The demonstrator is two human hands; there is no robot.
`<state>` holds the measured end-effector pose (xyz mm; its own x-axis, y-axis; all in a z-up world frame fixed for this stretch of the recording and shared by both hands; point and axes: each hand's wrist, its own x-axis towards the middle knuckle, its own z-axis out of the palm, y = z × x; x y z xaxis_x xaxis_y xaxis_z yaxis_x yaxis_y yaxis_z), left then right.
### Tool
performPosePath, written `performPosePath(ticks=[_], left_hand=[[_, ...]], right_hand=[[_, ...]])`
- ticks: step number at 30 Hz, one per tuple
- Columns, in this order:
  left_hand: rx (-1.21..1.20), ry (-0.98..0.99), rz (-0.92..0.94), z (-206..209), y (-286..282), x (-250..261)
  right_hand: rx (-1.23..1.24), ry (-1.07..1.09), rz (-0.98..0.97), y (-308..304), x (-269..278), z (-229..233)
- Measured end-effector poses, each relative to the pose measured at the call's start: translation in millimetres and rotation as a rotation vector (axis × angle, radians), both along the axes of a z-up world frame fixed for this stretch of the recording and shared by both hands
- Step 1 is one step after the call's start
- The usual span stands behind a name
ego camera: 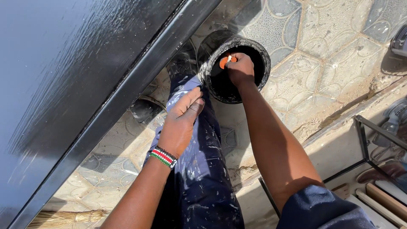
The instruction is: Painting a large flat panel with black paint using a sponge applicator
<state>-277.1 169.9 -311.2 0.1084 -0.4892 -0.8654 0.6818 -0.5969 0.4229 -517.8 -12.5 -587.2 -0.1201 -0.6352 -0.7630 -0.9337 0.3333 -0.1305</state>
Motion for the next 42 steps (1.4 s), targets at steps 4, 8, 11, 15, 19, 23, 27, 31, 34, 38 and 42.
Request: performPosePath(ticks=[4, 8, 11, 15, 19, 23, 27, 31, 34, 38, 42], left_hand=[[-0.014, -0.022, 0.033, 7, -5, 13], [0.017, -0.012, 0.033, 2, -4, 9], [-0.001, -0.027, 0.044, -1, -5, 6], [-0.003, -0.026, 0.123, 7, -11, 2], [-0.011, 0.002, 0.174, 15, -17, -2], [0.000, -0.020, 0.140, 14, -16, -3], [0.035, -0.051, 0.089, 23, -15, 7], [0.024, -0.071, 0.074, 32, -8, 13], [0.041, -0.063, 0.080, 37, -12, 12], [0.025, -0.031, 0.109, 49, -18, 17], [-0.092, 0.121, 0.151, 63, -17, 19]], right_hand=[[0.012, 0.002, -0.012, -3, 16, 25], [0.085, 0.057, -0.024, -5, 17, 25], [0.089, -0.028, -0.240, -5, -3, -7], [0.203, -0.339, -0.969, -15, 61, 132], [0.344, -0.553, -1.050, -12, 38, 147], [0.441, -0.572, -0.993, -8, 57, 171], [0.564, -0.469, -0.804, -18, 64, 167], [0.643, -0.330, -0.746, -34, 55, 141], [0.603, -0.177, -0.647, -36, 67, 137], [0.566, -0.124, -0.608, -31, 81, 140], [0.727, -0.324, -0.698, -49, 66, 172]])
